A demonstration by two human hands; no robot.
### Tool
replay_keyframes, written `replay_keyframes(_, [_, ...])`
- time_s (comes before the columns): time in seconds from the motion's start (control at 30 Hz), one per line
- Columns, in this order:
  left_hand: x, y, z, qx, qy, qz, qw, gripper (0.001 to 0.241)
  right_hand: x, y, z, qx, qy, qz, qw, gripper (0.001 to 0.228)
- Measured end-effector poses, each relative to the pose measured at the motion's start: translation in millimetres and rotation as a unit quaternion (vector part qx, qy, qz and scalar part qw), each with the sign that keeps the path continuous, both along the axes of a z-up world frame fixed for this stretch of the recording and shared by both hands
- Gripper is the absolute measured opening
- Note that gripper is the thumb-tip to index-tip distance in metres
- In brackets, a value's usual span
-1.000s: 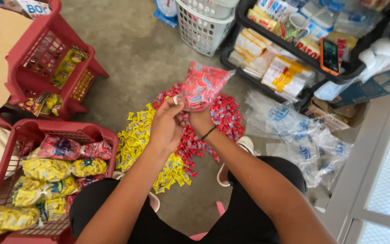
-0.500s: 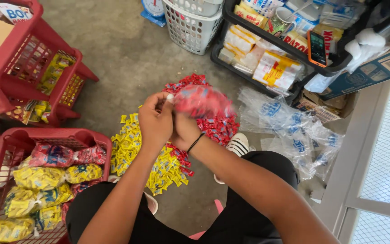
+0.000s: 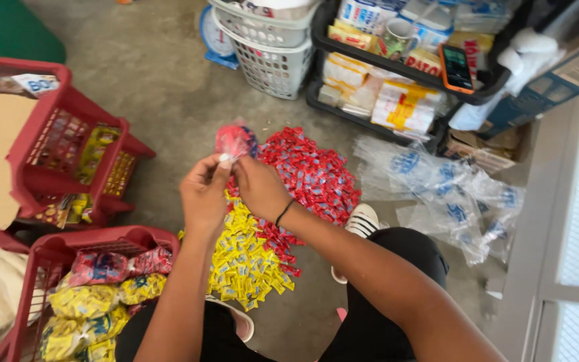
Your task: The recorder sits on a stool and bags small yellow and red candies into clear plastic bags from piles on the floor.
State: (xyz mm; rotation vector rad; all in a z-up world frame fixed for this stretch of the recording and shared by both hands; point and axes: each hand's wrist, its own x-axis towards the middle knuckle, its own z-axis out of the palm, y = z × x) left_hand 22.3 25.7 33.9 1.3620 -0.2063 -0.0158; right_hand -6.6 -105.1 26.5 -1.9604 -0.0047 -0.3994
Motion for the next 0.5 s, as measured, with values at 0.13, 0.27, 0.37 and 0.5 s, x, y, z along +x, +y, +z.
replay_keyframes(0.13, [-5,5,8,0.057,0.020,-0.031,0.998,0.010,-21,-33,52,-0.138,-0.031,0.074,0.987,0.015])
replay_keyframes(0.27, [-17,8,27,0.142,0.007,-0.104,0.984,0.012,-35,-60,71,-0.180,-0.015,0.144,0.973,0.013])
replay_keyframes(0.37, [-28,7,35,0.164,-0.059,-0.121,0.977,0.010,-42,-67,78,-0.117,0.037,0.172,0.977,0.014])
replay_keyframes(0.5, [-46,-9,68,0.227,-0.148,-0.084,0.959,0.012,-58,-70,97,-0.137,-0.066,0.166,0.974,0.013])
